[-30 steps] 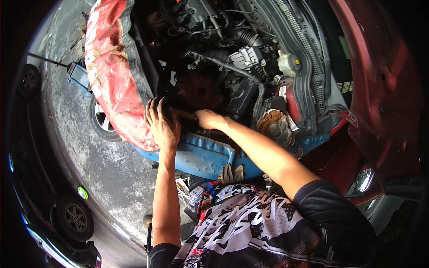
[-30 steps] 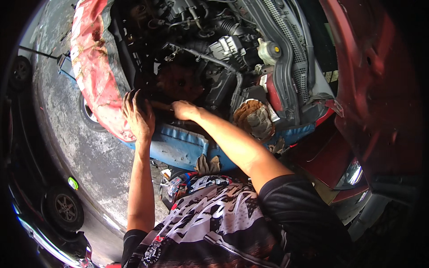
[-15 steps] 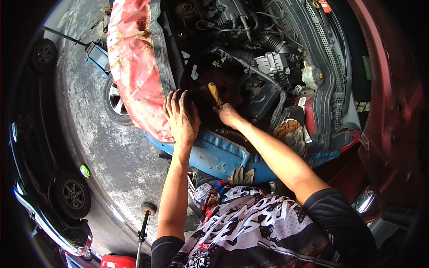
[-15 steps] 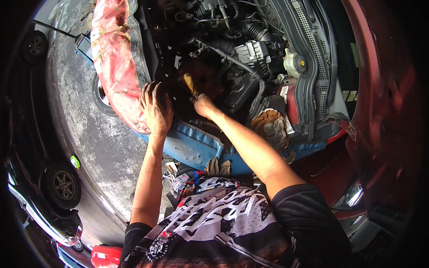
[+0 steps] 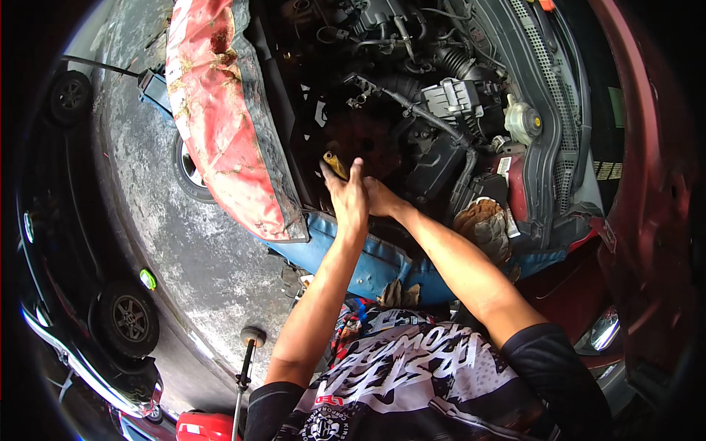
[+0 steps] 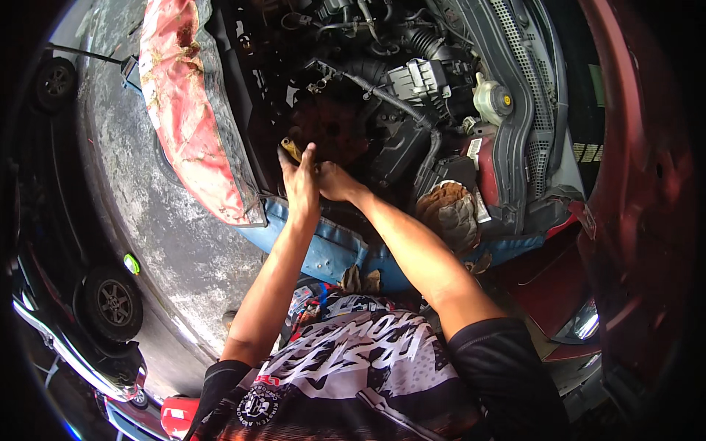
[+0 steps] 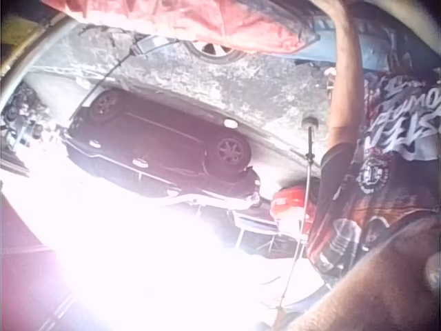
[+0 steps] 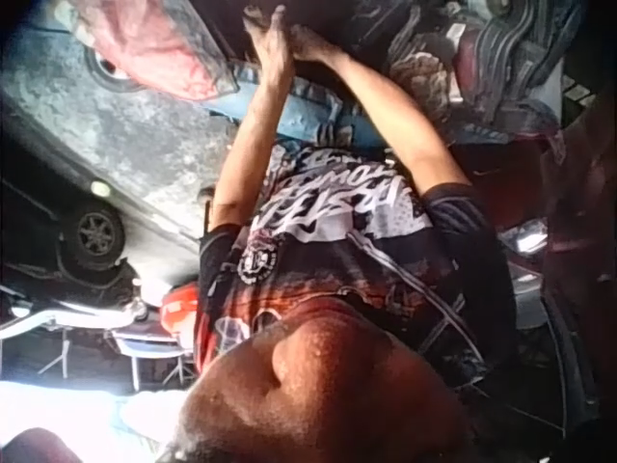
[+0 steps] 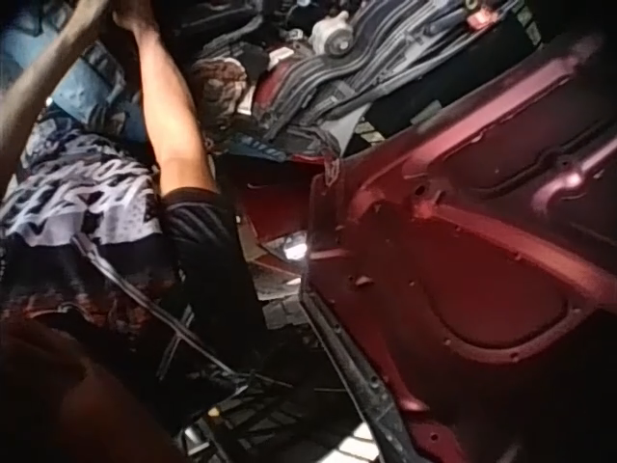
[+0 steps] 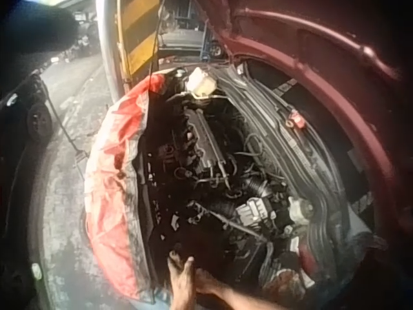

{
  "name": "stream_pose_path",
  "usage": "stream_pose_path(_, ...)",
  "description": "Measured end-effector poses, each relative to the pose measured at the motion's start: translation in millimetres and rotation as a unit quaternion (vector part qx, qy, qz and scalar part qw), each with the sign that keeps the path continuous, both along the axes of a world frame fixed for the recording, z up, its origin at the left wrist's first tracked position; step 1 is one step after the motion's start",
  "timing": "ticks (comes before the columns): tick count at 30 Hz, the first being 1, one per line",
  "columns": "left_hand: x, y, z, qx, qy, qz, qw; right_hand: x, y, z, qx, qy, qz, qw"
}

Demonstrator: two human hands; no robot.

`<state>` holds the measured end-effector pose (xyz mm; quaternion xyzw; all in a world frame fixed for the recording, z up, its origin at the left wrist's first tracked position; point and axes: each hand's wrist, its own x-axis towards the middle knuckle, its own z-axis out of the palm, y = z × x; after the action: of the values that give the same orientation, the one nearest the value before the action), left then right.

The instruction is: Loosening bolts and tapping engine components using a socket wrench and hammer.

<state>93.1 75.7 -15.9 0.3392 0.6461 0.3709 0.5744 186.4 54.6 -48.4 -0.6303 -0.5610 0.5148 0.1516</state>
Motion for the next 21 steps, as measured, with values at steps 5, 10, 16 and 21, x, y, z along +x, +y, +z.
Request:
stream_pose_path(5, 28.6, 39.7, -35.5, -0.12, -0.064, -0.019, 0.991, 22.0, -13.2, -43.0, 0.073, 0.03, -0.01, 0.997)
stream_pose_path(10, 53.3, 51.6, -43.1, 0.032, 0.245, -0.366, 0.897, -1.0, -17.4, -32.8, -0.111, 0.327, -0.405, 0.847)
stream_pose_path(16, 28.7, 43.2, -39.0, -0.176, -0.131, -0.115, 0.969, 8.8, -3.0, -13.6, -0.137, 0.183, -0.252, 0.94)
stream_pose_path(21, -4.6, 17.6, -28.4, -0.238, -0.274, 0.123, 0.924, 23.0, 14.8, -25.9, -0.087, -0.035, 0.18, 0.979)
